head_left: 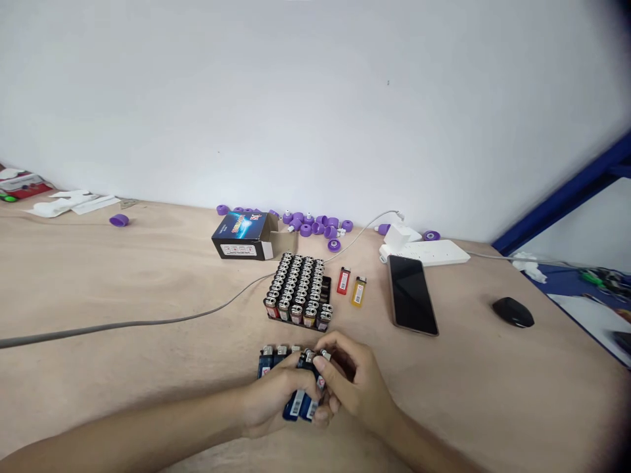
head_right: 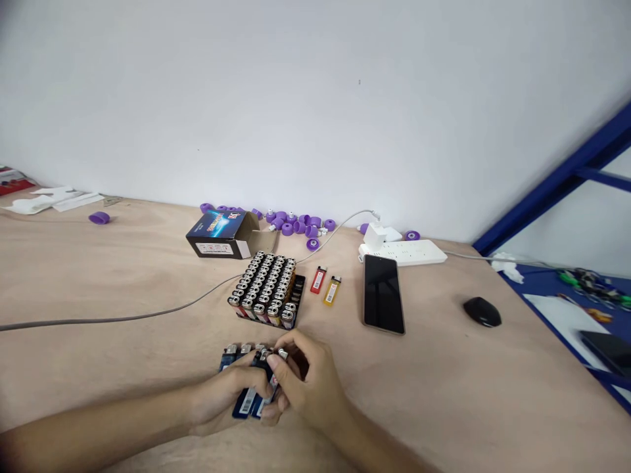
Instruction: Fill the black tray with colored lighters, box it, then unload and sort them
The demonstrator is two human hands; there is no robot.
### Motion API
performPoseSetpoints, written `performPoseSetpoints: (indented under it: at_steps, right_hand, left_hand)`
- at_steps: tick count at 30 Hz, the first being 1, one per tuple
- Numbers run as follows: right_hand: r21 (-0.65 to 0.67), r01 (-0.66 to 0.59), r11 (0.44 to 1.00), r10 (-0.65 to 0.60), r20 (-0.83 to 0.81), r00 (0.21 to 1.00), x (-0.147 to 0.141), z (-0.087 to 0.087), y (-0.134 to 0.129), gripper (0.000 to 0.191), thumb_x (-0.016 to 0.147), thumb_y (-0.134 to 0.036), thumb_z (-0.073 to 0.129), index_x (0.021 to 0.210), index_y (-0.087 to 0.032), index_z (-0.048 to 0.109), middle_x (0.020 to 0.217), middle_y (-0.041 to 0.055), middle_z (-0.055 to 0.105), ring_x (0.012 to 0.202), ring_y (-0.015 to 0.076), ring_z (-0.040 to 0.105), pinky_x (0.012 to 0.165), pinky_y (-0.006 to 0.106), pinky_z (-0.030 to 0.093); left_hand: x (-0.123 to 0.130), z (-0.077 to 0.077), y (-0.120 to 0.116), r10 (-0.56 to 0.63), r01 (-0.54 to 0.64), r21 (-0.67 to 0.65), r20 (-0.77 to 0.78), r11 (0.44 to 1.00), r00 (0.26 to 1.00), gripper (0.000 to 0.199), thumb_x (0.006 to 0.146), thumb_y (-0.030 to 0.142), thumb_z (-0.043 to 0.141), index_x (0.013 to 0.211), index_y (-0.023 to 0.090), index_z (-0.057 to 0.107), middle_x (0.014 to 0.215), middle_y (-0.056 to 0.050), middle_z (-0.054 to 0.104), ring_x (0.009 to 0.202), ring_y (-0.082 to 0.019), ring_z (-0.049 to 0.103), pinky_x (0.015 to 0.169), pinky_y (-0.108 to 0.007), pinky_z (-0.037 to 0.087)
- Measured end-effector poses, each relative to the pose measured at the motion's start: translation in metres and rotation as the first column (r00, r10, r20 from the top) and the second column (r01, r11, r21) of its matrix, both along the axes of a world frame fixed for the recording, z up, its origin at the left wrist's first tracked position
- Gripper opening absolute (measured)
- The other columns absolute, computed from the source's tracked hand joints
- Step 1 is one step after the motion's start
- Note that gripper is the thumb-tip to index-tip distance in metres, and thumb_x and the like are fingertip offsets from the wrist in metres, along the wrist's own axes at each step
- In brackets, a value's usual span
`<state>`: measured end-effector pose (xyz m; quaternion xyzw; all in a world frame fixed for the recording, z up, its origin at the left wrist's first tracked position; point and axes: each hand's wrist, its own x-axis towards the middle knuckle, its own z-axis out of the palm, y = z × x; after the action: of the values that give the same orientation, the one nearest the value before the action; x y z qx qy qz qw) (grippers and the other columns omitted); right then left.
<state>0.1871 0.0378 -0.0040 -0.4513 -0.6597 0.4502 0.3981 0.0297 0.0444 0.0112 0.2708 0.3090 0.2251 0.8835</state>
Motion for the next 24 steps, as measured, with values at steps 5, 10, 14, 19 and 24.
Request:
performPoseSetpoints:
  at_steps: [5, 10, 14, 19, 24]
  right_hand:
    - [-0.038, -0.097, 0.995, 0.093, -0.089, 0.992, 0.004, 0.002, 0.006, 0.025, 0.094, -0.039, 0.051, 0.097, -0.017, 0.063, 0.073, 0.0026, 0.066, 0.064, 0.015, 0.061, 0.058, 0.025, 0.047]
    - [-0.033, -0.132, 0.991, 0.129, -0.083, 0.988, 0.004, 0.004, 0.008, 0.026, 0.093, -0.039, 0.051, 0.101, -0.017, 0.064, 0.079, 0.0037, 0.067, 0.067, 0.0163, 0.062, 0.061, 0.027, 0.049]
    - [-0.006, -0.103, 0.995, 0.102, -0.105, 0.989, -0.006, 0.004, 0.008, 0.023, 0.084, -0.038, 0.06, 0.094, -0.018, 0.064, 0.079, 0.0025, 0.065, 0.072, 0.0169, 0.061, 0.065, 0.027, 0.049]
    - [-0.082, -0.114, 0.99, 0.102, -0.135, 0.985, -0.006, 0.003, 0.011, 0.022, 0.08, -0.034, 0.064, 0.094, -0.018, 0.066, 0.077, 0.0006, 0.064, 0.07, 0.0156, 0.06, 0.063, 0.026, 0.048]
    - [-0.13, -0.261, 0.957, 0.234, -0.191, 0.953, 0.008, 0.0, 0.018, 0.029, 0.085, -0.037, 0.061, 0.105, -0.017, 0.068, 0.087, 0.0039, 0.069, 0.073, 0.0158, 0.062, 0.064, 0.026, 0.048]
  left_hand:
    - [-0.001, 0.002, 0.003, 0.007, -0.006, -0.017, 0.055, 1.0, 0.998, 0.014, 0.054, 0.015, 0.057, 0.068, 0.014, 0.056, 0.064, -0.001, 0.058, 0.053, -0.009, 0.043, 0.056, -0.024, 0.031]
    - [-0.001, 0.0, 0.003, -0.006, 0.005, 0.021, 0.044, 1.0, 0.999, 0.018, 0.053, 0.013, 0.057, 0.071, 0.013, 0.059, 0.066, -0.002, 0.061, 0.053, -0.009, 0.045, 0.057, -0.025, 0.033]
    - [0.0, -0.003, 0.002, -0.063, 0.064, 0.085, -0.013, 0.994, 0.998, 0.021, 0.049, 0.003, 0.058, 0.067, 0.014, 0.06, 0.058, 0.002, 0.059, 0.053, -0.01, 0.048, 0.055, -0.023, 0.032]
    - [0.001, 0.0, 0.004, -0.087, 0.092, 0.084, -0.052, 0.992, 0.995, 0.02, 0.048, 0.004, 0.058, 0.066, 0.014, 0.063, 0.056, 0.002, 0.059, 0.055, -0.01, 0.048, 0.056, -0.023, 0.034]
    - [-0.001, 0.003, 0.005, -0.064, 0.065, 0.044, -0.03, 0.997, 0.998, 0.023, 0.048, 0.006, 0.063, 0.07, 0.013, 0.063, 0.067, -0.001, 0.063, 0.055, -0.01, 0.051, 0.058, -0.024, 0.037]
